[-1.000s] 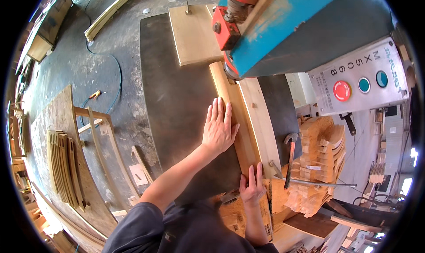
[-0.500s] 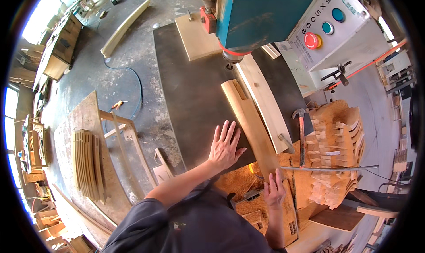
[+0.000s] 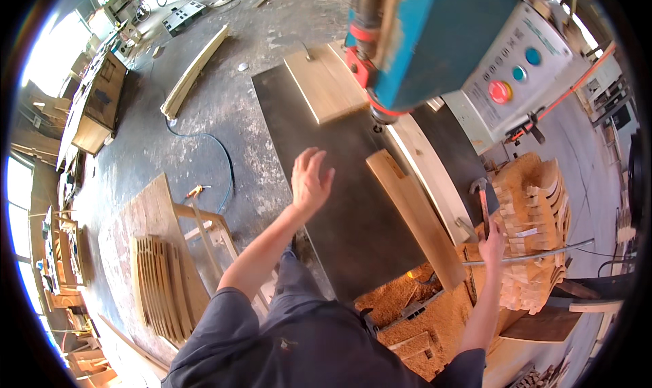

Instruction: The person uses a drill press to shape the edges of wooden planks, repeatedly feeding them under the spinning bit to create rounded profiles. They handle the wood by hand, flip pieces to work different sides, and occasionally use a hammer to adjust the wood's position on the machine table.

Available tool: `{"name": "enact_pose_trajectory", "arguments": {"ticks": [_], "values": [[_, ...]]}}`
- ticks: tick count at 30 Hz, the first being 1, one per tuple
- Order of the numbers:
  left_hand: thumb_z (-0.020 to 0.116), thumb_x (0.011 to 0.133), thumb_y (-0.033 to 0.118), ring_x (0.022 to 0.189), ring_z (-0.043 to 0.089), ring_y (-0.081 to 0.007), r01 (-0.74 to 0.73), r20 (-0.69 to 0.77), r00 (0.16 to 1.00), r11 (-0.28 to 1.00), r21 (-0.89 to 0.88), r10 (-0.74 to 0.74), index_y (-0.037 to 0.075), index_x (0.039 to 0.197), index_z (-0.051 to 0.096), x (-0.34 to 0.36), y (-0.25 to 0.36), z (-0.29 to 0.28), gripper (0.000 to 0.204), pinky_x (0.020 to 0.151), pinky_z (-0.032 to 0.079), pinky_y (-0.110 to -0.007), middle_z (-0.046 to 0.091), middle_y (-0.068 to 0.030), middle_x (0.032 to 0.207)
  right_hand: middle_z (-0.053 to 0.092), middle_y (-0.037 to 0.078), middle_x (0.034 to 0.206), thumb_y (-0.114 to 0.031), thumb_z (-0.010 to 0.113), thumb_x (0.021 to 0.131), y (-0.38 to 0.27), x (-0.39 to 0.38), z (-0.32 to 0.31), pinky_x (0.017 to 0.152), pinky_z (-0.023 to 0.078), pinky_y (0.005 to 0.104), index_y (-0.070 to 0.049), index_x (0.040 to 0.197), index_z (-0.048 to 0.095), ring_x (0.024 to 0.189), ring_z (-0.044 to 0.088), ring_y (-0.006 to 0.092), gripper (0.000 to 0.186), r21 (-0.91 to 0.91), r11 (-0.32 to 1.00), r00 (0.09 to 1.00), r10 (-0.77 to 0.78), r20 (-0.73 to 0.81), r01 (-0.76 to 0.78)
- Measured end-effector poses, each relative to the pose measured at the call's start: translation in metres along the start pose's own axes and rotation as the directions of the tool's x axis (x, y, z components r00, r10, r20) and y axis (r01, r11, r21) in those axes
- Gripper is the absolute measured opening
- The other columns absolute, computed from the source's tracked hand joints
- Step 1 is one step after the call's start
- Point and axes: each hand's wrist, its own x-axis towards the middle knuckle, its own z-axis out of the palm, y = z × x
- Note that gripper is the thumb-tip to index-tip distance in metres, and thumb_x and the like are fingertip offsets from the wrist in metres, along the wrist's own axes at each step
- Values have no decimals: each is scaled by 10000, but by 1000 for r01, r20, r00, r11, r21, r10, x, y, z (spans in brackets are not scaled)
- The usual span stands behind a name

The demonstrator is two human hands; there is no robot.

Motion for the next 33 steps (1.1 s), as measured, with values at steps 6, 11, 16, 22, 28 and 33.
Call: {"name": "enact_pose_trajectory", "arguments": {"ticks": [6,11,16,22,28,33], "values": [[813,849,139,1269,576,-400,48,32,998,999,26,-49,48,1328,629,100,-143,1,521,1081,488,-490,611,-179,1359,725,277,1009,-144,655,978,8,37,8,847,528,591,-41,1315,607,981,692,493,355,-70,974,971,221,97,-215],[844,854,246,1299,564,-414,-18,40,999,1000,17,17,37,1336,638,169,-219,26,564,1103,475,-500,625,-212,1365,695,132,782,-236,549,1091,15,-70,-13,529,482,409,-73,1102,611,612,663,292,175,215,875,877,465,-121,-434],[839,856,516,1408,499,-422,58,185,979,982,178,-92,-20,1453,553,250,-289,43,852,1179,418,-502,555,-244,1495,515,18,634,-381,537,1118,-245,-195,-49,407,372,286,-62,1181,590,454,464,109,330,944,47,771,591,238,-328],[839,804,617,1421,521,-403,116,482,856,978,174,-187,-43,1539,452,320,-298,74,1061,1184,432,-480,549,-258,1519,492,-10,720,-152,556,1079,-431,-189,-31,449,344,247,-38,1414,527,515,425,62,355,708,-389,741,89,665,-589],[986,726,351,1039,726,-236,261,565,813,957,-130,-145,-10,1414,584,359,-338,95,875,906,577,-370,764,-129,1169,518,9,752,-223,518,1126,-539,-65,-3,481,438,280,-84,1412,527,537,468,86,318,580,-714,738,131,662,-394],[980,745,226,935,710,-162,306,686,726,910,-279,-34,16,1250,715,365,-345,105,608,857,569,-316,774,-47,1025,498,0,731,-303,474,1153,-604,7,36,451,412,296,-105,1323,536,501,436,93,268,632,-721,664,327,672,-284]]}}
